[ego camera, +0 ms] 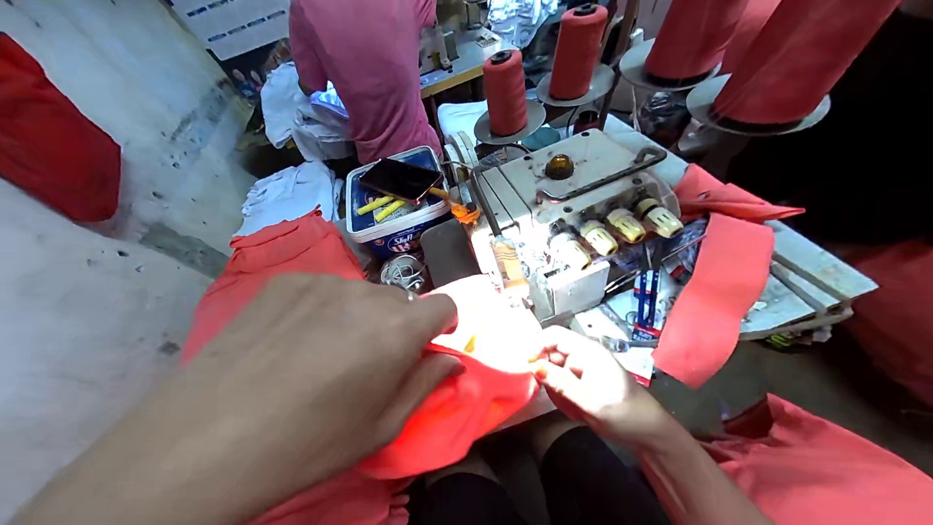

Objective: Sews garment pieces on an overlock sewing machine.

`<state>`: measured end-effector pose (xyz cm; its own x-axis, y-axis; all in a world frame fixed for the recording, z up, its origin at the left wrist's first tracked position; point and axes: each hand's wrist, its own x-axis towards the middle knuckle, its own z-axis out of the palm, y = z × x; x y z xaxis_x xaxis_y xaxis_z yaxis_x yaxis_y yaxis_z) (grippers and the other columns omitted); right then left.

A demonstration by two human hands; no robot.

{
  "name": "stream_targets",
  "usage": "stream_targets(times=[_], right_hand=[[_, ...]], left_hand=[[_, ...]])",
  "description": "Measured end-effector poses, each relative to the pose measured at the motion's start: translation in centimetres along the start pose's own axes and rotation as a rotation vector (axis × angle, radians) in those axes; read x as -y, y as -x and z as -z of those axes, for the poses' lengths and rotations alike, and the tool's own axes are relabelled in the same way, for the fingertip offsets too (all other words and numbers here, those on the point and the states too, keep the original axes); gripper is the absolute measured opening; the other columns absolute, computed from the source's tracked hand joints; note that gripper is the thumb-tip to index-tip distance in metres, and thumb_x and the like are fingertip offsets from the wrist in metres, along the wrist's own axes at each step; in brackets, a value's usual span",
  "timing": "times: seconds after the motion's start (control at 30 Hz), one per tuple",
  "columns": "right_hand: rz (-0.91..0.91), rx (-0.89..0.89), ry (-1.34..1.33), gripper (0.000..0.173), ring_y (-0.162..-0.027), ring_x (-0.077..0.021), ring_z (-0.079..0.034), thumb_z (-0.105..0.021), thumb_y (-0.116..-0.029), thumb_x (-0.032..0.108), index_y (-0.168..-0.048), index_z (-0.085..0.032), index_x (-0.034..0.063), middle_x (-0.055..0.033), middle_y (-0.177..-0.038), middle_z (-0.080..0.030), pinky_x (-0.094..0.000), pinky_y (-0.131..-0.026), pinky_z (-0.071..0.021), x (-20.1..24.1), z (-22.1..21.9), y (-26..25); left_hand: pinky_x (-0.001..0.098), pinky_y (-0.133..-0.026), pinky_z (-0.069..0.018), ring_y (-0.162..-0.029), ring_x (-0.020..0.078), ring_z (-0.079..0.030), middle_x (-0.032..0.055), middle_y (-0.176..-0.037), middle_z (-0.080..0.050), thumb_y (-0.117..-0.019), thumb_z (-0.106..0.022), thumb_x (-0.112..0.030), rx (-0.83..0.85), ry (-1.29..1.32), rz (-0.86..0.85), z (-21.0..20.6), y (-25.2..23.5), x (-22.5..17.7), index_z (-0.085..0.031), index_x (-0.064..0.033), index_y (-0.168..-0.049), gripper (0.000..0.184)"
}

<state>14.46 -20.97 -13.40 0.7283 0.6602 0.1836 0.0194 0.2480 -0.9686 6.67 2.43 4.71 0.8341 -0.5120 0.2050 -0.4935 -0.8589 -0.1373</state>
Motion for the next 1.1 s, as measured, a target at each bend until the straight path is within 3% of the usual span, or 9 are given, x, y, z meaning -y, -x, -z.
stream_targets(times=[0.07,0.1,0.2,0.3,0.47,0.83,0.97,1.03,1.1], right_hand=[[0.024,-0.004,-0.006,0.021,-0.063,0.0115,-0.051,-0.058,-0.0972,0.006,-0.117,-0.064,0.0100,0.0167,-0.086,-0.064,-0.0075,-0.056,-0.0441,-1.6,0.4,1.5],[0.062,-0.006,0.005,0.021,-0.069,0.0116,-0.056,-0.060,-0.0979,0.007,-0.117,-0.068,0.0086,0.0153,-0.094,-0.068,-0.0078,-0.062,-0.0484,-2.1,0.7,2.1],[0.167,-0.023,0.055,0.010,-0.081,0.0107,-0.061,-0.065,-0.0984,0.013,-0.104,-0.073,0.0122,0.0141,-0.098,-0.070,-0.0089,-0.073,-0.0534,-2.6,0.7,3.0],[0.192,-0.046,0.068,0.007,-0.080,0.0111,-0.060,-0.065,-0.0978,0.013,-0.100,-0.071,0.0131,0.0143,-0.095,-0.069,-0.0084,-0.073,-0.0524,-3.2,0.5,2.9],[0.196,-0.056,0.123,0.008,-0.076,0.0116,-0.057,-0.063,-0.0972,0.010,-0.093,-0.069,0.0064,0.0113,-0.088,-0.064,-0.0069,-0.068,-0.0500,-3.7,0.6,0.9],[0.177,-0.075,0.181,0.009,-0.064,0.0129,-0.052,-0.060,-0.0973,0.008,-0.095,-0.066,0.0026,0.0103,-0.084,-0.062,-0.0055,-0.058,-0.0458,-3.0,0.7,-1.7],[0.145,-0.127,0.199,0.011,-0.060,0.0120,-0.051,-0.059,-0.0984,0.009,-0.103,-0.065,0.0005,0.0094,-0.084,-0.063,-0.0067,-0.055,-0.0451,-3.0,0.6,-2.0],[0.199,-0.169,0.191,0.017,-0.064,0.0108,-0.054,-0.061,-0.0979,0.008,-0.110,-0.061,-0.0038,0.0050,-0.092,-0.066,-0.0078,-0.058,-0.0481,-3.3,0.1,-1.7],[0.314,-0.188,0.158,0.016,-0.076,0.0089,-0.060,-0.064,-0.0948,0.003,-0.109,-0.059,-0.0037,0.0037,-0.097,-0.067,-0.0096,-0.069,-0.0529,-3.8,-0.4,-1.6]], left_hand=[[0.0283,-0.039,-0.0356,-0.047,0.0079,-0.052,-0.0068,-0.057,-0.049,-0.0957,-0.048,-0.040,0.029,0.011,-0.024,-1.7,-0.2,0.0,-0.067,-0.0203,-0.076,0.034],[0.0287,-0.039,-0.0351,-0.047,0.0083,-0.051,-0.0064,-0.057,-0.048,-0.0939,-0.048,-0.038,0.055,0.032,-0.023,-2.1,-0.4,-0.2,-0.065,-0.0196,-0.073,0.033],[0.0258,-0.040,-0.0325,-0.047,0.0055,-0.049,-0.0076,-0.058,-0.047,-0.0944,-0.047,-0.036,0.089,0.099,-0.031,-2.2,-0.5,-0.5,-0.065,-0.0195,-0.074,0.032],[0.0261,-0.040,-0.0315,-0.047,0.0060,-0.049,-0.0073,-0.057,-0.046,-0.0944,-0.047,-0.035,0.104,0.102,-0.023,-2.5,-0.5,-0.4,-0.063,-0.0192,-0.074,0.031],[0.0281,-0.039,-0.0337,-0.046,0.0082,-0.050,-0.0063,-0.055,-0.045,-0.0913,-0.049,-0.034,0.075,0.050,0.027,-3.9,-0.9,0.1,-0.064,-0.0186,-0.070,0.031],[0.0336,-0.040,-0.0366,-0.046,0.0133,-0.051,-0.0032,-0.054,-0.046,-0.0856,-0.059,-0.036,0.144,0.078,0.107,-4.6,-2.0,0.5,-0.064,-0.0156,-0.067,0.028],[0.0297,-0.043,-0.0386,-0.049,0.0062,-0.049,-0.0083,-0.055,-0.044,-0.0890,-0.056,-0.035,0.221,0.222,0.155,-4.7,-1.7,2.4,-0.060,-0.0195,-0.066,0.028],[0.0280,-0.044,-0.0390,-0.050,0.0031,-0.048,-0.0110,-0.057,-0.046,-0.0895,-0.058,-0.037,0.228,0.235,0.199,-4.9,-1.3,3.3,-0.060,-0.0222,-0.068,0.026],[0.0278,-0.044,-0.0387,-0.050,0.0021,-0.047,-0.0122,-0.057,-0.047,-0.0885,-0.061,-0.039,0.230,0.228,0.245,-5.0,-1.1,3.5,-0.060,-0.0241,-0.069,0.024]])
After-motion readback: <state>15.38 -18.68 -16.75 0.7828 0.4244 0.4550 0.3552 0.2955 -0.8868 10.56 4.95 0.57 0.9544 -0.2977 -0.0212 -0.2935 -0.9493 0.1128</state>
